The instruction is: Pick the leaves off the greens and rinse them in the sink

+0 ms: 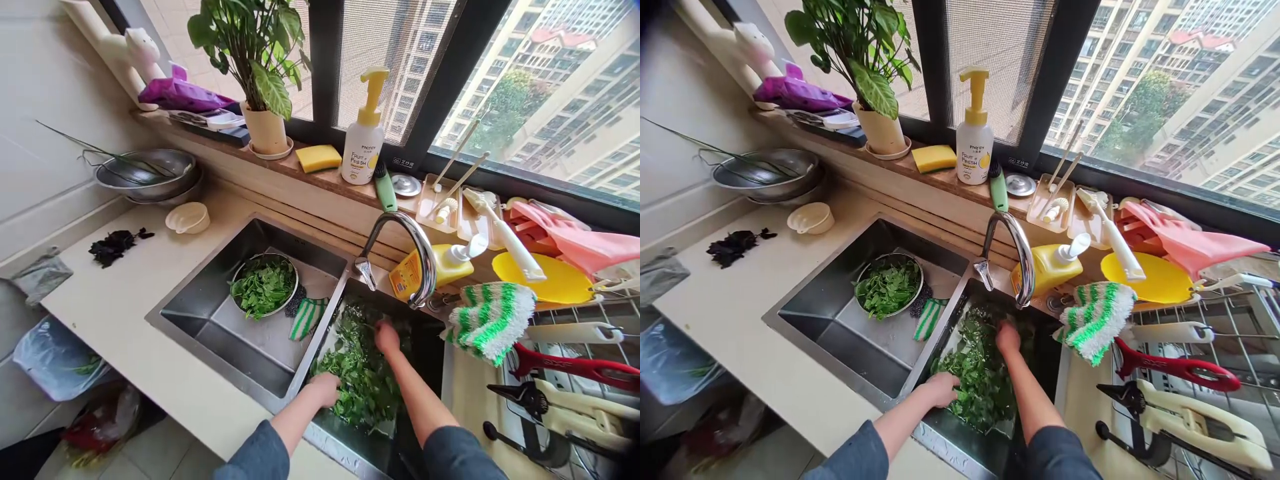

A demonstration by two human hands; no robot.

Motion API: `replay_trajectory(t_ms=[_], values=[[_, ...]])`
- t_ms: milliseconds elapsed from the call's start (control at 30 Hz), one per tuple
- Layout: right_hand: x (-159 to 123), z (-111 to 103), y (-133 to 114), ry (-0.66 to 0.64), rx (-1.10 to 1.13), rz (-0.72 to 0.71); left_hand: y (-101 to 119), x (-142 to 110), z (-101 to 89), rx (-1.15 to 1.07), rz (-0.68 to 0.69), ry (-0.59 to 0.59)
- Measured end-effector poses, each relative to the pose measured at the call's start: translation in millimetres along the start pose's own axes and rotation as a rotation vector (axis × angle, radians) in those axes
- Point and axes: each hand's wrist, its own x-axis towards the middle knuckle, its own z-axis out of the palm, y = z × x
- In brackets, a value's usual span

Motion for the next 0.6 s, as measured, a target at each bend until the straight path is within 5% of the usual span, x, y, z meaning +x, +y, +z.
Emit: replay_trajectory(t_ms=[100, 167, 300, 400, 600], values=[[-28, -14, 14, -0.035, 0.185, -0.002, 15, -6, -7.3, 0.038, 0.016, 0.062], [-56, -15, 18, -0.120, 0.522, -0.022, 31, -10, -9.2, -0.031, 0.091, 0.072], [-111, -3, 12, -0.310, 1.132, -0.035, 60, -18, -1.3, -0.518, 0.127, -0.092], [-136, 12, 5, -0.372, 1.122, -0.020, 65, -21, 10.2, -0.870, 0.037, -0.078], [-157, 48, 5, -0.371, 1.047, 0.009, 40, -31, 27.0, -0.981, -0.104, 0.049]])
